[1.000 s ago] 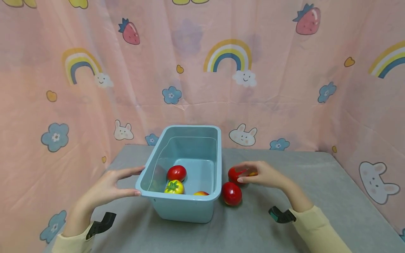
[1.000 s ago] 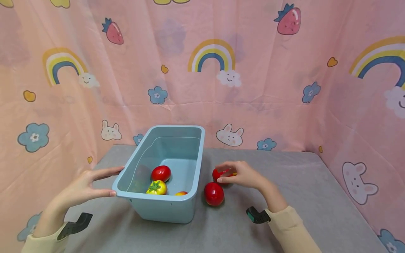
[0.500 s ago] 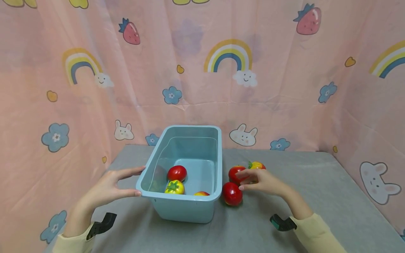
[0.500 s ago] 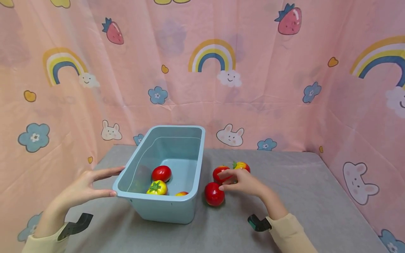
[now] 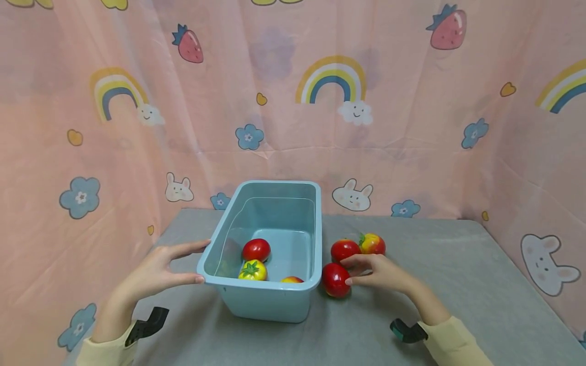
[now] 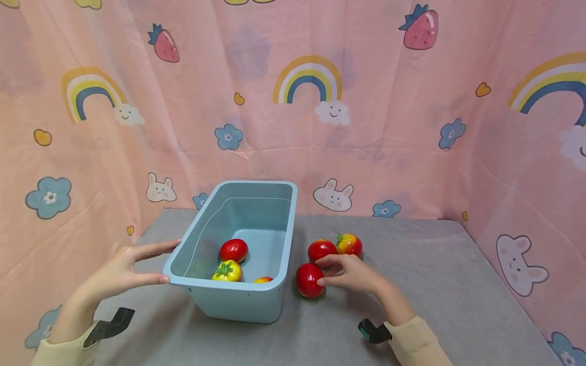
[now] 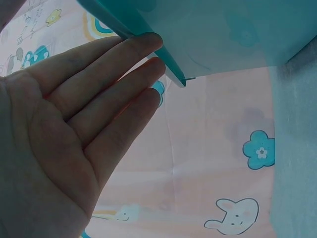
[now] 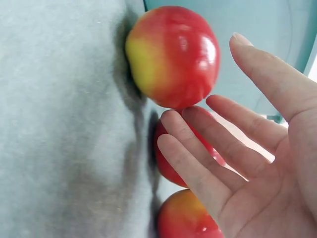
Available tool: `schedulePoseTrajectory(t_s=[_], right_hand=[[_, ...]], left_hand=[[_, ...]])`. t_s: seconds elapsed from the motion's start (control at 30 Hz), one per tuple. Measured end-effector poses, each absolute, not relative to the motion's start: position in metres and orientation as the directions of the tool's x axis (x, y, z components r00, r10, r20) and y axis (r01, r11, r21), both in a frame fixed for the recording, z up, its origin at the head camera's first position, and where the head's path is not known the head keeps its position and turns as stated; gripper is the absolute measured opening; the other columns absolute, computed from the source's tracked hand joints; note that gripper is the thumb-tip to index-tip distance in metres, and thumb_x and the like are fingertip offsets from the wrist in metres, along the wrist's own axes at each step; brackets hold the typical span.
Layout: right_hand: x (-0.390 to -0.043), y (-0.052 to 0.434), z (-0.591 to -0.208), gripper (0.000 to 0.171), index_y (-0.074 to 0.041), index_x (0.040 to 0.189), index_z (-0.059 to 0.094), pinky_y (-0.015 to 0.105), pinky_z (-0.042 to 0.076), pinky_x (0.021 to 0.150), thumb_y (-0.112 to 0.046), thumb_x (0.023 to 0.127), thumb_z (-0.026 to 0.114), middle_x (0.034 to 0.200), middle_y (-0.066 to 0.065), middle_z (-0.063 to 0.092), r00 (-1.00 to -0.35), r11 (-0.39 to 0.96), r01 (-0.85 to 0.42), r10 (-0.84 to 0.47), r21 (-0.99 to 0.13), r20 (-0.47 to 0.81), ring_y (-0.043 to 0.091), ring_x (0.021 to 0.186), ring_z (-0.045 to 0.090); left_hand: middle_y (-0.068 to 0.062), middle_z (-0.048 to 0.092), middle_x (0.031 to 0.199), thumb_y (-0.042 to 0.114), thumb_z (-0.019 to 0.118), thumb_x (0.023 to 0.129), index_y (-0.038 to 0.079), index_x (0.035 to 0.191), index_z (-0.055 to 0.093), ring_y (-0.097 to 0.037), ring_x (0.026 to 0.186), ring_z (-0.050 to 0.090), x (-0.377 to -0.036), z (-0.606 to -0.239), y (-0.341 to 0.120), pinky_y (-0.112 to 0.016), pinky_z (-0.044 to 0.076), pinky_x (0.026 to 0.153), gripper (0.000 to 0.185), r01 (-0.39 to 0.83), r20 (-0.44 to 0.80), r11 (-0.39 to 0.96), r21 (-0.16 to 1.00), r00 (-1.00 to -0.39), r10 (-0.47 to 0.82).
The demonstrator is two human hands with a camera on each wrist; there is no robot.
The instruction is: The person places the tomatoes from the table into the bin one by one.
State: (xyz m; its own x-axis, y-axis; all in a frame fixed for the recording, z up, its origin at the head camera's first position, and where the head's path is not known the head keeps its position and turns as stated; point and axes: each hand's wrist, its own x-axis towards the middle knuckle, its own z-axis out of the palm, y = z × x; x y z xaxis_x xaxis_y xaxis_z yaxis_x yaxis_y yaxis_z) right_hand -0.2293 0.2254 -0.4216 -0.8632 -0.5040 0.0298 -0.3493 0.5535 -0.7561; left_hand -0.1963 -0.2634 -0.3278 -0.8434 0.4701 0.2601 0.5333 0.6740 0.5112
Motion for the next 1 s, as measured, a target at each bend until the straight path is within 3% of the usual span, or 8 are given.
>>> schedulePoseTrajectory(t_s=[0.33, 0.6, 1.0], right_hand=[[-0.228, 0.225, -0.434, 0.061, -0.008, 0.128, 0.056, 0.032, 0.056, 0.078, -0.033, 0.076, 0.078, 0.123, 0.014, 0.062, -0.863, 0.535, -0.324, -0.505, -0.78, 0.012, 0.026, 0.1, 0.067], [-0.23, 0.221, -0.44, 0.066, -0.008, 0.132, 0.052, 0.031, 0.056, 0.08, -0.034, 0.077, 0.078, 0.127, 0.016, 0.059, -0.861, 0.529, -0.312, -0.509, -0.789, -0.001, 0.025, 0.1, 0.067], [-0.232, 0.213, -0.442, 0.065, -0.009, 0.13, 0.054, 0.03, 0.056, 0.077, -0.036, 0.076, 0.078, 0.114, 0.009, 0.064, -0.875, 0.573, -0.302, -0.484, -0.762, -0.017, 0.023, 0.1, 0.062]], left_hand=[[0.009, 0.061, 0.127, 0.039, 0.078, 0.075, 0.023, 0.133, 0.056, -0.019, 0.117, 0.059, -0.196, -0.327, -0.262, -0.047, 0.051, 0.088, 0.064, 0.528, 0.258, 0.672, 0.518, -0.846, 0.467], [0.006, 0.062, 0.127, 0.038, 0.078, 0.076, 0.022, 0.134, 0.056, -0.022, 0.117, 0.059, -0.196, -0.327, -0.264, -0.048, 0.051, 0.087, 0.064, 0.532, 0.262, 0.669, 0.52, -0.844, 0.468], [0.004, 0.062, 0.128, 0.039, 0.078, 0.076, 0.022, 0.134, 0.055, -0.024, 0.118, 0.059, -0.197, -0.328, -0.264, -0.049, 0.051, 0.087, 0.064, 0.524, 0.252, 0.667, 0.53, -0.848, 0.466]])
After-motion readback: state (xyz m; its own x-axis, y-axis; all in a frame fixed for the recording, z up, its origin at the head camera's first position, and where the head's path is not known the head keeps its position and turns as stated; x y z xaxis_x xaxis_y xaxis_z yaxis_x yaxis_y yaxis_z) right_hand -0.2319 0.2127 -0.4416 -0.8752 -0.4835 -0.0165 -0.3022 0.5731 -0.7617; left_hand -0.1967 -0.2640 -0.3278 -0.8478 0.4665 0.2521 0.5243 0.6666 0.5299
